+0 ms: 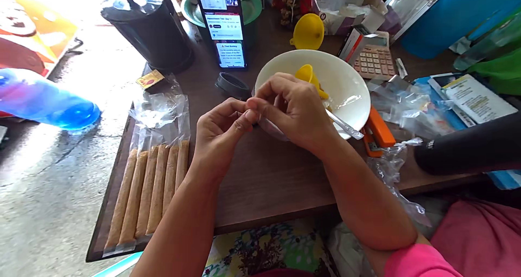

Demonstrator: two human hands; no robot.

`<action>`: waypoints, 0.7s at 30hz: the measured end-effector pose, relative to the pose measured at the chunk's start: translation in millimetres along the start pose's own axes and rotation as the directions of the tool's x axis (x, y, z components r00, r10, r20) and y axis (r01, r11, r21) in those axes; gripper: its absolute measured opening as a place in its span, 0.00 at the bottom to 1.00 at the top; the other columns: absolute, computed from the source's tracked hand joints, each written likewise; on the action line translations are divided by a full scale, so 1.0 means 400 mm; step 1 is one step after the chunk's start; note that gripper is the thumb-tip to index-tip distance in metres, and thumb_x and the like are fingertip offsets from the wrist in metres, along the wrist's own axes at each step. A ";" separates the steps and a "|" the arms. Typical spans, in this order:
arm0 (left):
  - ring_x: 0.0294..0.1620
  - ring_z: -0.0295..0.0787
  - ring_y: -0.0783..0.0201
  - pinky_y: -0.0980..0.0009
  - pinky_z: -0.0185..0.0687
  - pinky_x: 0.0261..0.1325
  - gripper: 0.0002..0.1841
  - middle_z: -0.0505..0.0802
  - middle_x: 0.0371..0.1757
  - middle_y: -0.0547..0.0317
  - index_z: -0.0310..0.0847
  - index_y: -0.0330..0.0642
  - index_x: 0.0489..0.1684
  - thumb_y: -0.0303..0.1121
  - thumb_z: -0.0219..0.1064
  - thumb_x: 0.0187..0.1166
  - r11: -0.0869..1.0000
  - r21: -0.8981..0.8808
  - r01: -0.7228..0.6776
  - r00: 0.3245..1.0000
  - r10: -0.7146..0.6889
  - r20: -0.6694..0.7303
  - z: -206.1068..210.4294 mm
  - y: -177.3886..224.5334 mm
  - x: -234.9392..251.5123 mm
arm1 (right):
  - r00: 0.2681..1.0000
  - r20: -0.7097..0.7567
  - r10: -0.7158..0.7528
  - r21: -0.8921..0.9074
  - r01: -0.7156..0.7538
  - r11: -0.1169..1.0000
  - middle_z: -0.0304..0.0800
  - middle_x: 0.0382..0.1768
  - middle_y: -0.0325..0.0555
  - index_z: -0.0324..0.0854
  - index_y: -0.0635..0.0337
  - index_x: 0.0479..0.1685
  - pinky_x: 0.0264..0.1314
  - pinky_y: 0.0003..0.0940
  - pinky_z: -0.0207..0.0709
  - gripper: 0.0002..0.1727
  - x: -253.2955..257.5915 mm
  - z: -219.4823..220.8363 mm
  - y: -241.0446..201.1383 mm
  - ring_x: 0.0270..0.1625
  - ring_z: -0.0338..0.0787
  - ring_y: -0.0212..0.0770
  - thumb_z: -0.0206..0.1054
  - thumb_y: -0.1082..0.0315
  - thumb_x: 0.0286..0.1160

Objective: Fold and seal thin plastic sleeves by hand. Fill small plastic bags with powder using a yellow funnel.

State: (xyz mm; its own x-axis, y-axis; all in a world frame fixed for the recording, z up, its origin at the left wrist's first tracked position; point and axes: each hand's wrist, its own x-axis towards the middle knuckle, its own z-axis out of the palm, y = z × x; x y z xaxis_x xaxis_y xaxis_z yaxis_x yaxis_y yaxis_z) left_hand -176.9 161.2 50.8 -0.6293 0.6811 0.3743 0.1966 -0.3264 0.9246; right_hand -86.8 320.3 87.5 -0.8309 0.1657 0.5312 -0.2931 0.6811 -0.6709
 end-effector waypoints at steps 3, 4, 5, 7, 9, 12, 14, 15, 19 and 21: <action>0.43 0.87 0.79 0.81 0.84 0.51 0.04 0.92 0.42 0.76 0.89 0.55 0.43 0.33 0.67 0.82 1.000 -0.008 -0.016 1.000 0.016 0.003 -0.004 0.001 0.000 | 0.993 0.042 -0.109 0.145 0.102 0.984 0.83 0.33 0.41 0.87 0.65 0.37 0.30 0.16 0.72 0.08 0.004 0.001 0.000 0.29 0.78 0.24 0.71 0.69 0.78; 0.42 0.87 0.79 0.82 0.84 0.51 0.05 0.91 0.42 0.76 0.88 0.55 0.43 0.32 0.66 0.83 1.000 -0.001 -0.013 1.000 0.013 -0.003 -0.004 0.000 0.000 | 0.993 0.027 -0.111 0.135 0.106 0.985 0.84 0.32 0.41 0.87 0.65 0.36 0.30 0.17 0.72 0.08 0.006 0.005 0.004 0.29 0.78 0.24 0.71 0.68 0.78; 0.41 0.87 0.79 0.82 0.84 0.49 0.05 0.91 0.41 0.76 0.88 0.54 0.43 0.32 0.66 0.83 1.000 0.002 -0.004 1.000 0.004 -0.011 -0.003 -0.001 0.001 | 0.996 0.001 -0.086 0.081 0.086 0.993 0.85 0.32 0.40 0.88 0.64 0.37 0.30 0.20 0.72 0.09 0.007 0.007 0.008 0.29 0.78 0.26 0.70 0.66 0.79; 0.40 0.86 0.78 0.82 0.84 0.48 0.04 0.91 0.40 0.74 0.88 0.53 0.43 0.33 0.66 0.84 1.000 -0.002 -0.005 1.000 0.005 -0.004 -0.002 0.000 0.001 | 0.998 -0.048 -0.035 -0.025 0.034 0.999 0.85 0.33 0.41 0.88 0.61 0.37 0.30 0.26 0.72 0.10 0.007 0.009 0.011 0.28 0.79 0.29 0.70 0.64 0.80; 0.40 0.86 0.78 0.82 0.84 0.48 0.04 0.90 0.40 0.74 0.88 0.52 0.42 0.33 0.67 0.83 1.000 -0.016 -0.025 1.000 0.026 0.006 -0.005 0.000 0.002 | 0.998 -0.038 -0.048 0.024 0.049 0.999 0.84 0.33 0.40 0.88 0.62 0.37 0.30 0.21 0.72 0.09 0.007 0.004 0.008 0.28 0.78 0.26 0.70 0.65 0.80; 0.40 0.87 0.79 0.82 0.84 0.49 0.05 0.91 0.40 0.76 0.88 0.55 0.43 0.32 0.66 0.83 1.000 -0.012 -0.023 1.000 0.023 -0.005 -0.004 0.002 0.000 | 0.995 0.006 -0.102 0.153 0.100 0.983 0.84 0.34 0.42 0.87 0.66 0.37 0.30 0.14 0.73 0.08 0.008 0.001 0.004 0.29 0.79 0.23 0.70 0.68 0.79; 0.40 0.86 0.78 0.82 0.84 0.49 0.05 0.91 0.41 0.75 0.88 0.53 0.43 0.32 0.66 0.84 1.000 -0.012 -0.014 1.000 0.014 -0.010 -0.002 0.002 0.000 | 0.997 -0.029 -0.077 0.039 0.078 0.996 0.85 0.34 0.41 0.88 0.63 0.37 0.30 0.21 0.71 0.08 0.007 0.007 0.006 0.29 0.78 0.26 0.70 0.66 0.79; 0.40 0.86 0.78 0.81 0.84 0.48 0.05 0.91 0.41 0.74 0.88 0.52 0.43 0.32 0.66 0.84 1.000 -0.017 -0.017 1.000 0.017 -0.007 -0.001 0.003 0.000 | 0.997 -0.046 -0.065 -0.009 0.065 0.998 0.85 0.34 0.41 0.89 0.62 0.38 0.29 0.24 0.72 0.09 0.006 0.008 0.006 0.29 0.79 0.28 0.70 0.65 0.80; 0.40 0.86 0.79 0.82 0.84 0.49 0.04 0.90 0.40 0.76 0.88 0.54 0.43 0.33 0.66 0.83 0.999 -0.021 -0.030 1.000 0.030 -0.004 -0.003 0.003 0.000 | 0.993 -0.002 -0.117 0.094 0.117 0.989 0.83 0.33 0.41 0.87 0.64 0.36 0.31 0.16 0.72 0.09 0.006 0.006 -0.001 0.30 0.78 0.24 0.70 0.67 0.79; 0.39 0.86 0.79 0.82 0.84 0.48 0.04 0.91 0.39 0.75 0.87 0.53 0.43 0.33 0.66 0.84 1.000 -0.012 -0.013 1.000 0.013 -0.016 -0.002 0.003 0.000 | 0.996 -0.026 -0.091 0.016 0.091 0.996 0.84 0.32 0.41 0.88 0.63 0.37 0.30 0.22 0.72 0.09 0.005 0.009 0.005 0.29 0.79 0.27 0.70 0.65 0.80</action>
State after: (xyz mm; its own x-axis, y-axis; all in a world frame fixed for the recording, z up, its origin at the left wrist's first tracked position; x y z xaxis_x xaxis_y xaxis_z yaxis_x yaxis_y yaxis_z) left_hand -177.2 160.5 51.8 -0.6388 0.6662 0.3848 0.1954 -0.3432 0.9187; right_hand -90.7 319.3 85.4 -0.7881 0.1221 0.6033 -0.3753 0.6816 -0.6282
